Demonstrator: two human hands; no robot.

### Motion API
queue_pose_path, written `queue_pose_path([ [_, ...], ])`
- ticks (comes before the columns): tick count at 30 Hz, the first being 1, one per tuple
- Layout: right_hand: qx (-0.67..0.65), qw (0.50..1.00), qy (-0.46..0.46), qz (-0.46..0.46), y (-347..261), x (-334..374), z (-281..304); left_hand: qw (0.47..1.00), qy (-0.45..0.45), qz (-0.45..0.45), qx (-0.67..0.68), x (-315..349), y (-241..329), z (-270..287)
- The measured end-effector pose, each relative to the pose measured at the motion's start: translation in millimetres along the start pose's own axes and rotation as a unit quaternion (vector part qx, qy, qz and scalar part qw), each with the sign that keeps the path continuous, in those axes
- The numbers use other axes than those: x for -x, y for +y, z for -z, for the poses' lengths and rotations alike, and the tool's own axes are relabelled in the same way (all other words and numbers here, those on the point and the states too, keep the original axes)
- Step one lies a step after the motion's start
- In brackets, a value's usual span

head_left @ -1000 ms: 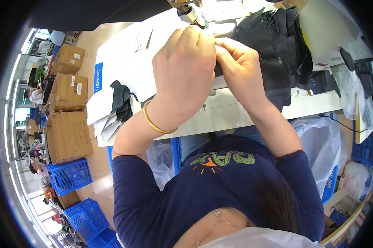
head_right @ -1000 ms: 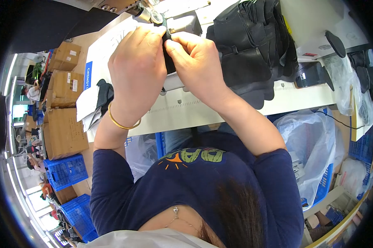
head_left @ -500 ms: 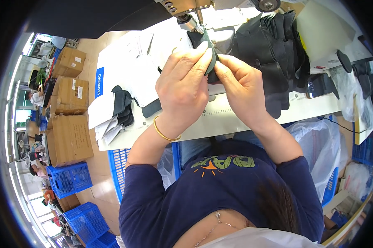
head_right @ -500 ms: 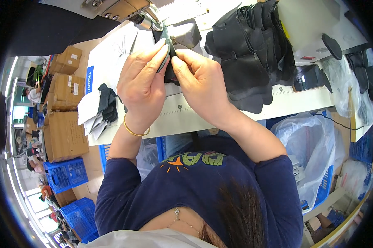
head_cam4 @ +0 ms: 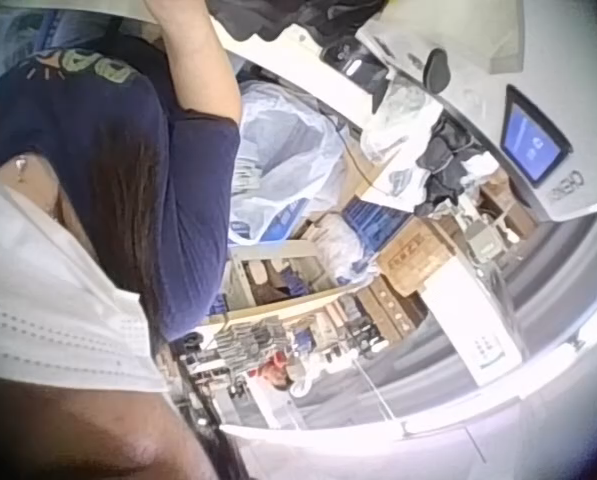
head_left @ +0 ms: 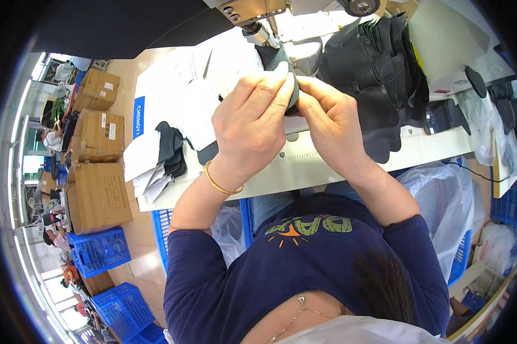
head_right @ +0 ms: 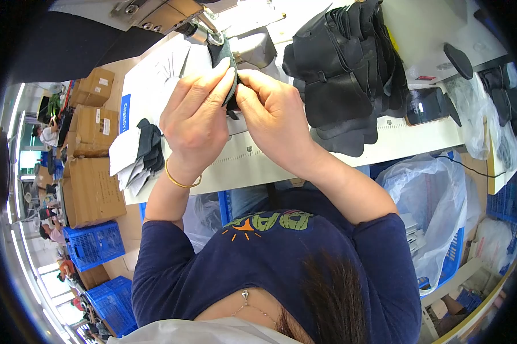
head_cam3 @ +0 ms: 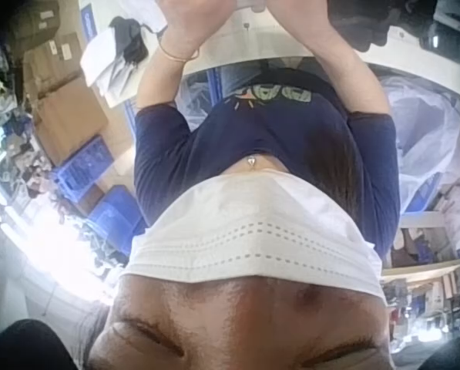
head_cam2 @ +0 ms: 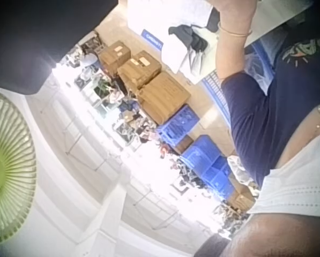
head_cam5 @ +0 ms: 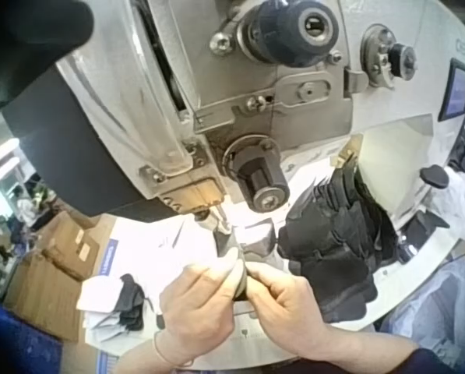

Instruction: Stitching together pieces of fabric for shoe components using a sewing machine.

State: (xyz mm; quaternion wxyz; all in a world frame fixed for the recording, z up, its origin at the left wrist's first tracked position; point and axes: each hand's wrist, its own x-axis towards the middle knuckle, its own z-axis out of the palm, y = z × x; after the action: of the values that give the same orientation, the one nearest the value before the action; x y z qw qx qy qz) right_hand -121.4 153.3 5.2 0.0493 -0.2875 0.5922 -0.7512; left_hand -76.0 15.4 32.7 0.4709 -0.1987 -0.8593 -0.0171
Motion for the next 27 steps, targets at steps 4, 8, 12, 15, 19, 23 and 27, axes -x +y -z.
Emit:
queue_pose_path([
  [4, 0.008, 1.0, -0.014, -0.022, -3.7, 0.0, 3.5, 1.0, -0.002, -0.01, -0.005, -1.3, 0.1, -1.1],
  [8, -0.006, 0.999, -0.033, -0.035, -7.6, -1.9, 5.7, 1.0, 0.006, -0.016, -0.012, -1.0, -2.2, -1.2],
  [12, -0.024, 0.997, -0.052, -0.055, -8.2, -4.9, 5.7, 1.0, -0.007, -0.004, -0.017, -2.3, -3.5, 0.1],
  [15, -0.041, 0.998, -0.023, -0.03, -1.7, -7.5, 2.8, 1.0, -0.006, -0.005, -0.013, -5.1, -6.8, -1.5],
  [19, -0.045, 0.998, -0.021, -0.032, -1.9, -12.8, 1.7, 1.0, -0.013, -0.002, -0.015, -6.6, -10.3, -2.4],
  [23, -0.084, 0.996, -0.02, -0.035, -2.1, -17.9, 2.4, 0.999, -0.019, 0.002, -0.028, -6.6, -13.2, -5.4],
  [27, -0.092, 0.992, -0.053, -0.063, -3.1, -18.0, 6.4, 0.999, 0.004, -0.01, -0.035, -5.4, -15.2, -9.9],
])
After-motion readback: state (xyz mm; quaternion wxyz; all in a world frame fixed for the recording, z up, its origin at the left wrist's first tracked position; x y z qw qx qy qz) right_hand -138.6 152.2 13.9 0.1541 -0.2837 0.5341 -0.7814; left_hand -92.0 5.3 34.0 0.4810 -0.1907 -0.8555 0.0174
